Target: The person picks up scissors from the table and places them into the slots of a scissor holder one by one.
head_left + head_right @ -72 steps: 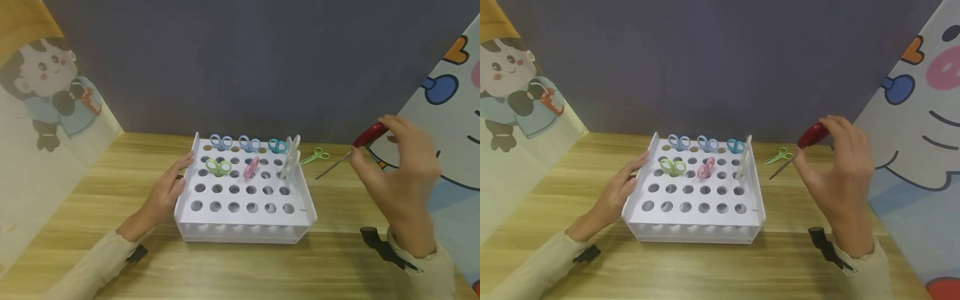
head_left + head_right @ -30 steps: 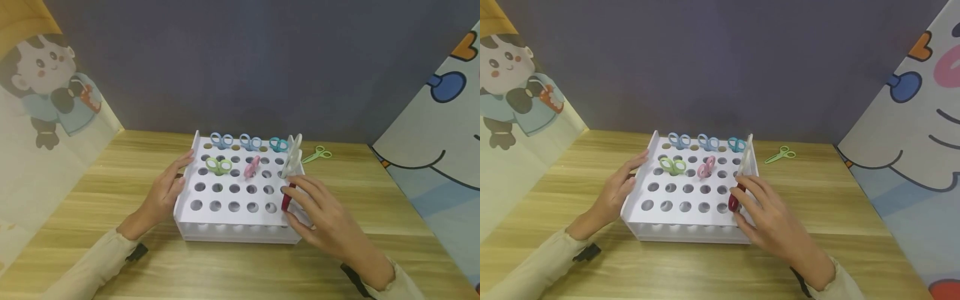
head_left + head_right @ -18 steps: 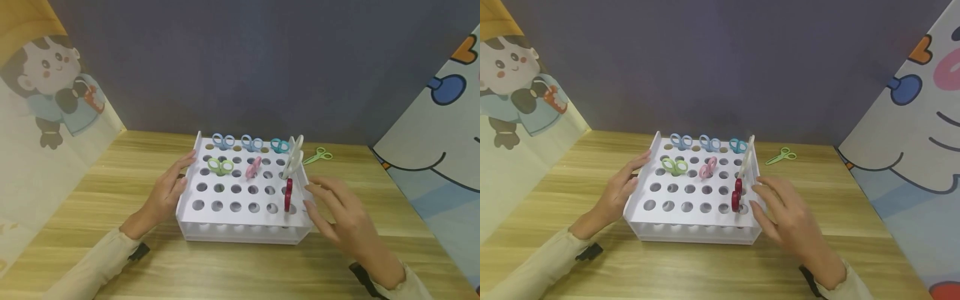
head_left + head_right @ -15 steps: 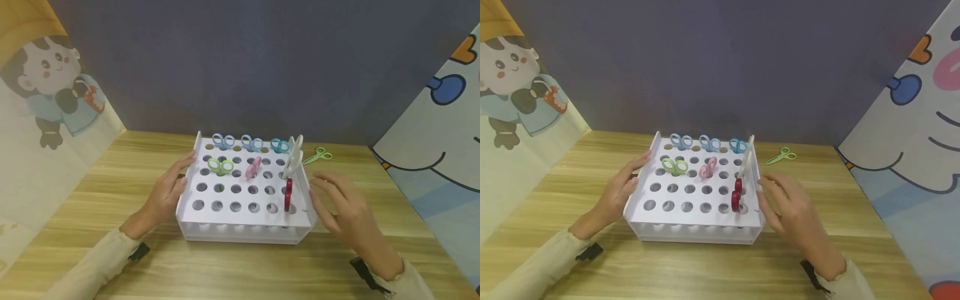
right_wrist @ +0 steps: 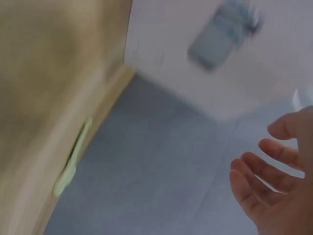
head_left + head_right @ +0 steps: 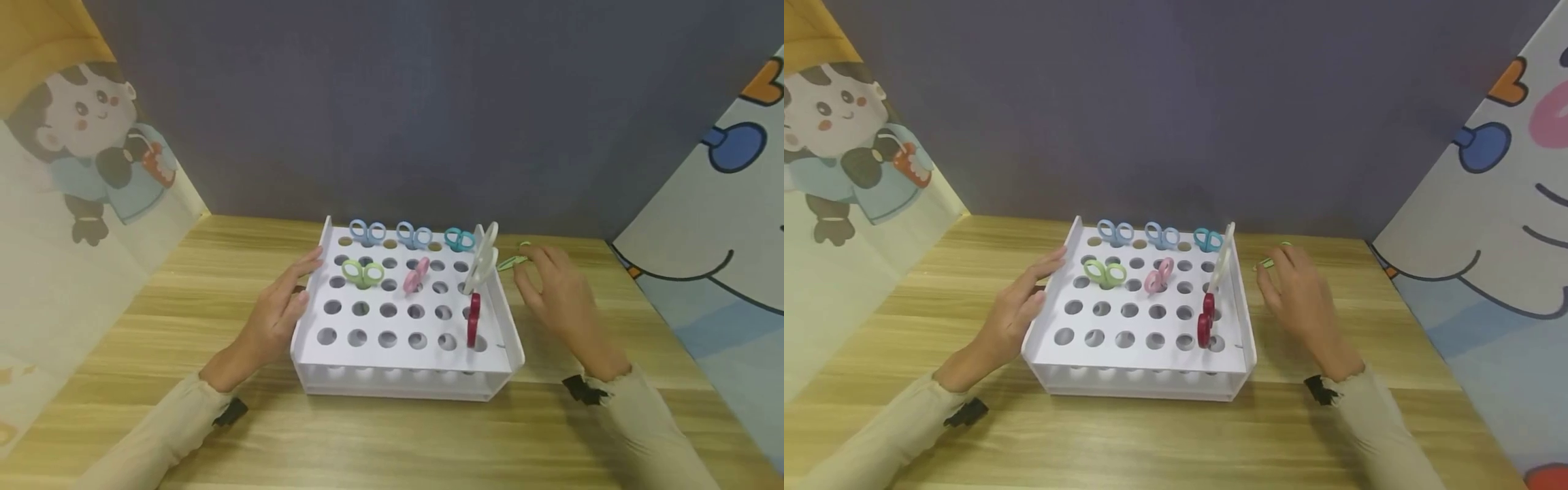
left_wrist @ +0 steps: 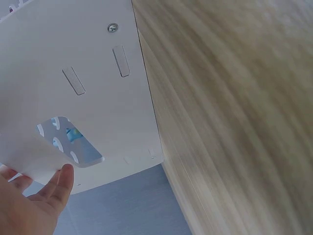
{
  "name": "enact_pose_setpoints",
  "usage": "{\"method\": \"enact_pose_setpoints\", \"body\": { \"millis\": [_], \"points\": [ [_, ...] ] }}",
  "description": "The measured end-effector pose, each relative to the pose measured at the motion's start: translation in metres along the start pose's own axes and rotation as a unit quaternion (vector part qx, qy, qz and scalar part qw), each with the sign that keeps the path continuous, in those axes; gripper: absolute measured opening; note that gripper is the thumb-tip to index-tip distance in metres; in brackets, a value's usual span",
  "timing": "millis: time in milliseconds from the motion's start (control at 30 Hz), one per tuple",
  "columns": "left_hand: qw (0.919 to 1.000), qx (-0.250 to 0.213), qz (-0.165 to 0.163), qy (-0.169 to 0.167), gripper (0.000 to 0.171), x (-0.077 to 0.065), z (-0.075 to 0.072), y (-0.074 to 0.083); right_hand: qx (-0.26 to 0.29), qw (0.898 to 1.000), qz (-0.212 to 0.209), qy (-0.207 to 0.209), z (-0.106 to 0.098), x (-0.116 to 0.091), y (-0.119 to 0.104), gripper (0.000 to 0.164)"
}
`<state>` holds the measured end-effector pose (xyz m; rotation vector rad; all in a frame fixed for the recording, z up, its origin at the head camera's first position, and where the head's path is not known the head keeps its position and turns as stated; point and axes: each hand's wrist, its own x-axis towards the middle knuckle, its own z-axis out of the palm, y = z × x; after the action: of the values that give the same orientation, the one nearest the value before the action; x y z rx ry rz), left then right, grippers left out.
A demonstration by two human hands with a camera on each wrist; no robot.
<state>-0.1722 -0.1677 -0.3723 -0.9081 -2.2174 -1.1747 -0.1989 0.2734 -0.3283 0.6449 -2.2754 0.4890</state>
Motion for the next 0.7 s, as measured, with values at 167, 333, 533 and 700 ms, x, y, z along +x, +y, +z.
{"method": "enact_pose_setpoints", "body": {
  "millis": [167,333,533,700],
  "points": [
    [1.0,0.009,0.003,0.003,0.046,0.001,0.002,0.001,-0.002,0.998,0.059,-0.008,0.005,0.017,0.041,0.024],
    [1.0,0.003,0.001,0.002,0.047,0.0,0.001,0.0,0.015,0.994,0.104,-0.033,0.02,0.023,0.073,0.026],
    [1.0,0.009,0.002,0.004,0.047,-0.002,0.002,-0.003,0.052,0.975,0.168,-0.136,0.041,0.027,0.102,0.04],
    [0.9999,0.01,0.007,-0.001,0.045,0.0,0.001,-0.003,0.08,0.946,0.23,-0.215,0.053,0.024,0.118,0.045]
  ]
}}
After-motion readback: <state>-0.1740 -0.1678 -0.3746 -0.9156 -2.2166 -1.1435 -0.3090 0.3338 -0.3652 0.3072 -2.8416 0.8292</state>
